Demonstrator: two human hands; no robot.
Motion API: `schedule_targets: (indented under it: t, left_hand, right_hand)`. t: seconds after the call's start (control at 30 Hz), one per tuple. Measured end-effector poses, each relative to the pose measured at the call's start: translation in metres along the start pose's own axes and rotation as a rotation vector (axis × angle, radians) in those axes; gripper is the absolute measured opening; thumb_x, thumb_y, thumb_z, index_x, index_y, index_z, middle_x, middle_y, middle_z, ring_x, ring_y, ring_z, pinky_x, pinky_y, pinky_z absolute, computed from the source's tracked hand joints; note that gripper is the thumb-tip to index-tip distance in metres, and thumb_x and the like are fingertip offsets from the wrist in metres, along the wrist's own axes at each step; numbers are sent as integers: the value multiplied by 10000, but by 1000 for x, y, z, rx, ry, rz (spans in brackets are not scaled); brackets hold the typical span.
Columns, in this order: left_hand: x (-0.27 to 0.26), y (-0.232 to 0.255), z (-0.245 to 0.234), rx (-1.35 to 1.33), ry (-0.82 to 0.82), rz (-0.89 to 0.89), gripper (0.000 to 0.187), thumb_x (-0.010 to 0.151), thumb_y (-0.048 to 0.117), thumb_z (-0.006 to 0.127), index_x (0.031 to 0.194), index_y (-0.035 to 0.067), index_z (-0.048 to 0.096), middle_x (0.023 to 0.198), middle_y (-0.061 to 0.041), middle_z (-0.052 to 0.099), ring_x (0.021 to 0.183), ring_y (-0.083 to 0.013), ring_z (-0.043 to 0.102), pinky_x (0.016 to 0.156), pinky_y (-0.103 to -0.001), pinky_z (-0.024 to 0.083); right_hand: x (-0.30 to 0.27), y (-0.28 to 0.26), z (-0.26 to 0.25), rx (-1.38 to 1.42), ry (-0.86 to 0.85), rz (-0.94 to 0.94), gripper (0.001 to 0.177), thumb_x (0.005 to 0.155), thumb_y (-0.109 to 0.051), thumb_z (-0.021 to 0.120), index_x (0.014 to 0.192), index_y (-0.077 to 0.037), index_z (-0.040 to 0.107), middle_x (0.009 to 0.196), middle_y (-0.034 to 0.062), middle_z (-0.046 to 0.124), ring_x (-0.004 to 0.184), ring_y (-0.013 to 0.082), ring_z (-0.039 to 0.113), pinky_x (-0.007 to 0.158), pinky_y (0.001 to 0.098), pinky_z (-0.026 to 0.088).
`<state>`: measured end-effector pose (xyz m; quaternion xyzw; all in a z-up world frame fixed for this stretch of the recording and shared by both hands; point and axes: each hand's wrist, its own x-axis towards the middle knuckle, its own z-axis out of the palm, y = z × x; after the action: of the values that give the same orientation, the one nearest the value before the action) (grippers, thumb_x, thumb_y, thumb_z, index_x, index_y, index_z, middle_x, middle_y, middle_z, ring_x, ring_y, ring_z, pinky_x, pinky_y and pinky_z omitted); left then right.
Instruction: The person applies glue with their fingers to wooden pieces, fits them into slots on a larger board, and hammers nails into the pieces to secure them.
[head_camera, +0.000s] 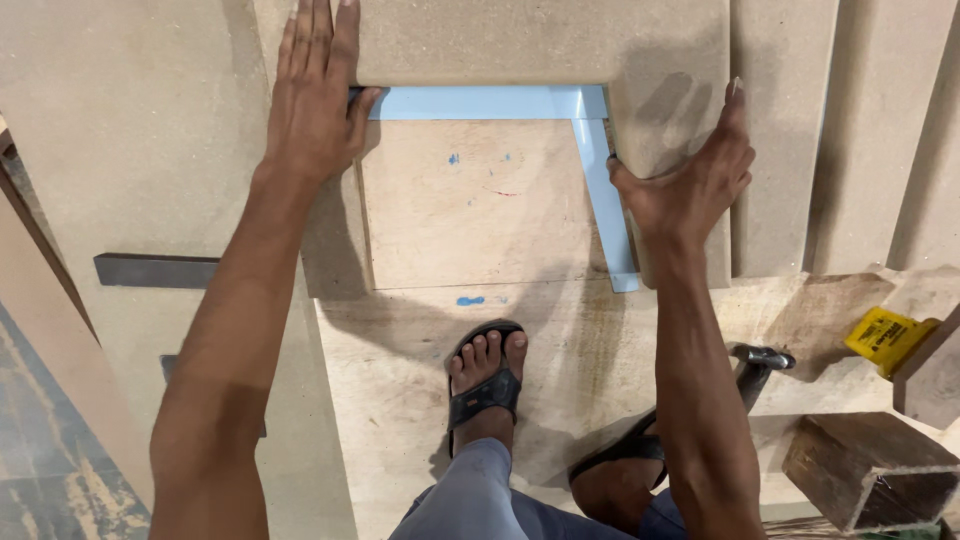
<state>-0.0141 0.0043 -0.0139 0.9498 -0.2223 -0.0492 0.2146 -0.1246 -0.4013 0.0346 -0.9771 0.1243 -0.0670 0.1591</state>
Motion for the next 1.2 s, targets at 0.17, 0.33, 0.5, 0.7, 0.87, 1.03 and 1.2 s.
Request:
schedule_targets:
  t: [0.17,0.33,0.5,0.7,0.87,1.03,1.2]
  left_hand:
    - [0,-2,-1,8,-10,-5,822,1107,203,710,1685,-55,185,1709,-350,205,1616,-446,169,1348,-515,109]
    - [0,-3,-1,4,-21,-3,810,1114,216,700,1683,-67,198,1716,-334,216,1619,-425,184,1351,-503,107]
    - [-1,-1,-1,11,-45,-34,820,1110,236,695,1680,-73,193,1717,-328,219,1622,-418,181,1354,-494,104]
    - [0,1,-2,20,-52,-38,810,1122,197,693,1687,-68,176,1733,-314,190,1629,-413,146,1350,-504,94]
    - [-4,2,-2,12,-33,-20,789,1134,144,693,1689,-54,169,1768,-281,160,1653,-410,118,1374,-520,93]
    - [-7,0,2,4,-1,5,752,1152,130,681,1658,-70,162,1771,-291,144,1655,-419,100,1382,-537,92]
    - [-13,-11,11,5,-12,-27,732,1124,144,710,1664,-78,269,1710,-329,244,1590,-501,189,1337,-572,154]
  right_hand:
    - [-3,7,10,-5,1,20,1427,626,-411,1056,1663,-106,124,1563,145,421,1384,357,444,1226,614,272]
    - [-5,7,12,8,7,8,1397,655,-397,1046,1667,-113,126,1570,137,418,1441,374,410,1249,614,250]
    - [-5,6,13,14,0,20,1409,647,-399,1051,1662,-103,119,1562,158,408,1466,399,375,1240,624,233]
    - [-4,7,17,35,-67,123,1399,654,-390,1054,1664,-124,123,1510,170,435,1421,394,414,1216,630,269]
    - [-4,13,19,70,-38,52,1410,659,-387,1056,1667,-117,108,1521,177,427,1401,387,417,1197,614,302]
    - [-5,15,19,59,-47,42,1407,655,-412,1045,1668,-117,113,1567,166,411,1402,377,396,1201,593,312]
    - [-8,21,23,75,-32,-8,1364,687,-439,1013,1660,-90,124,1611,190,383,1395,378,389,1190,588,322]
